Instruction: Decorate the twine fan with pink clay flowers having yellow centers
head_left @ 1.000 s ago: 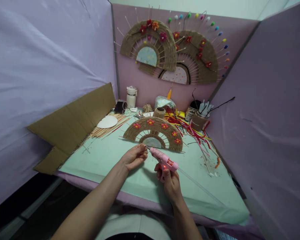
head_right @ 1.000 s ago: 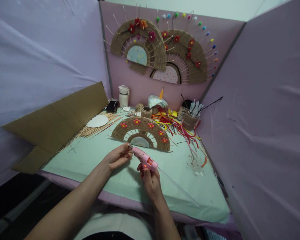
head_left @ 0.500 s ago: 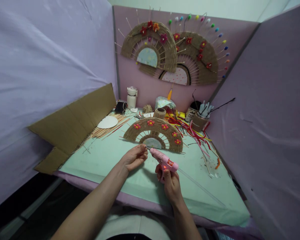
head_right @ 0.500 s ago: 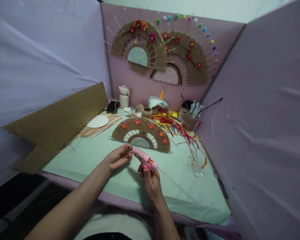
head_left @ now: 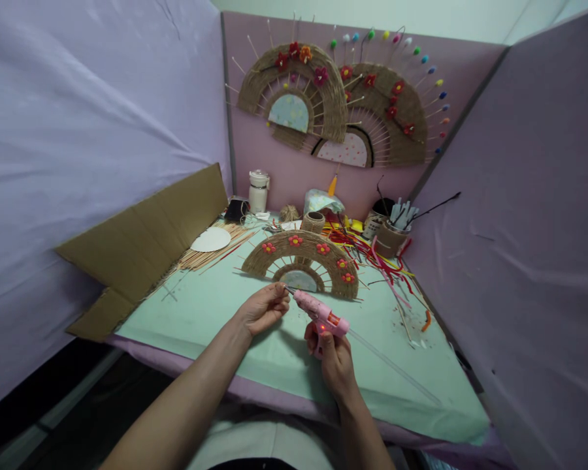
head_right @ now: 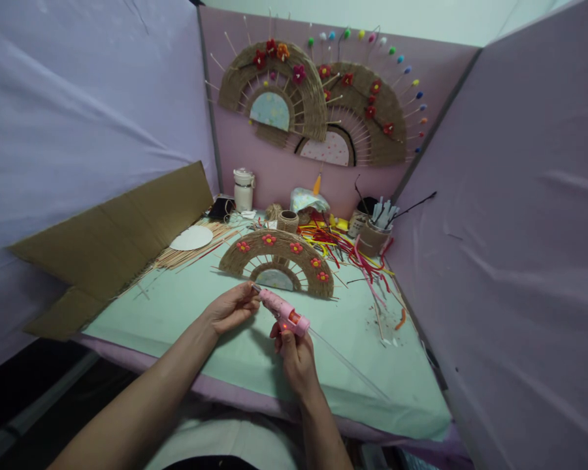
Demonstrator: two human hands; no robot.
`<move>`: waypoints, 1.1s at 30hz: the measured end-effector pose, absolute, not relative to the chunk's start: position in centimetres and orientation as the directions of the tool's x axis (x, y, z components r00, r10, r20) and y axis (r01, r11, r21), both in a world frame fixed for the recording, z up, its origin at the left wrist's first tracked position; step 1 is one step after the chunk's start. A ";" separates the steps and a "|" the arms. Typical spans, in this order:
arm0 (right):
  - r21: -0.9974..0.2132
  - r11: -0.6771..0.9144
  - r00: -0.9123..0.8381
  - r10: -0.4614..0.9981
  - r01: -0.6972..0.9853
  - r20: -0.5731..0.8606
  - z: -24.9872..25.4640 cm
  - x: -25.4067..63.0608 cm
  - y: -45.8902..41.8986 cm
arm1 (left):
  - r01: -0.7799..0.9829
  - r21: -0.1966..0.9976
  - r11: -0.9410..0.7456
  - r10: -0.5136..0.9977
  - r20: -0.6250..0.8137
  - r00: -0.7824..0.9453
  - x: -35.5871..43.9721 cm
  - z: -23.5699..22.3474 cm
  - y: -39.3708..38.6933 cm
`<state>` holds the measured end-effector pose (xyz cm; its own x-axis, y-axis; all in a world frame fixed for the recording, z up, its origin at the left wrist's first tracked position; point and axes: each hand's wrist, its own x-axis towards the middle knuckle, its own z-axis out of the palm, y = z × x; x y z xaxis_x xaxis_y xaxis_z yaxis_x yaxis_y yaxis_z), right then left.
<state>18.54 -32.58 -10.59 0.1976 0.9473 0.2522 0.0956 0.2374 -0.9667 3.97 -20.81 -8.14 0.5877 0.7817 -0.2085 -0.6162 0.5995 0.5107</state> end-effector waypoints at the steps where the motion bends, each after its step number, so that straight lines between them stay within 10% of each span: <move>1: -0.967 0.238 0.197 0.947 0.094 0.252 -10.6 18.6 -32.6 | -0.616 0.514 0.597 0.784 -0.210 0.584 4.0 -8.2 -20.8; 16: -0.960 0.273 0.218 0.935 0.061 0.280 -11.1 18.7 -32.6 | -0.596 0.663 0.453 0.865 -0.163 0.475 3.4 -6.2 -20.8; 27: -0.940 0.338 0.304 0.900 -0.033 0.313 -11.4 18.8 -32.5 | -0.334 0.924 -0.188 0.982 0.165 -0.096 -1.7 -1.4 -13.7; 33: -0.948 0.317 0.295 0.909 -0.035 0.293 -11.6 18.8 -32.4 | -0.124 0.965 -0.233 0.972 0.234 -0.002 -0.5 -0.4 -9.5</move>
<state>18.77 -32.44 -11.61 0.2955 0.9092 0.2932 -0.0354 0.3172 -0.9477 -0.47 -9.50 -0.41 -0.0018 0.9722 0.2341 -0.1235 -0.2325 0.9647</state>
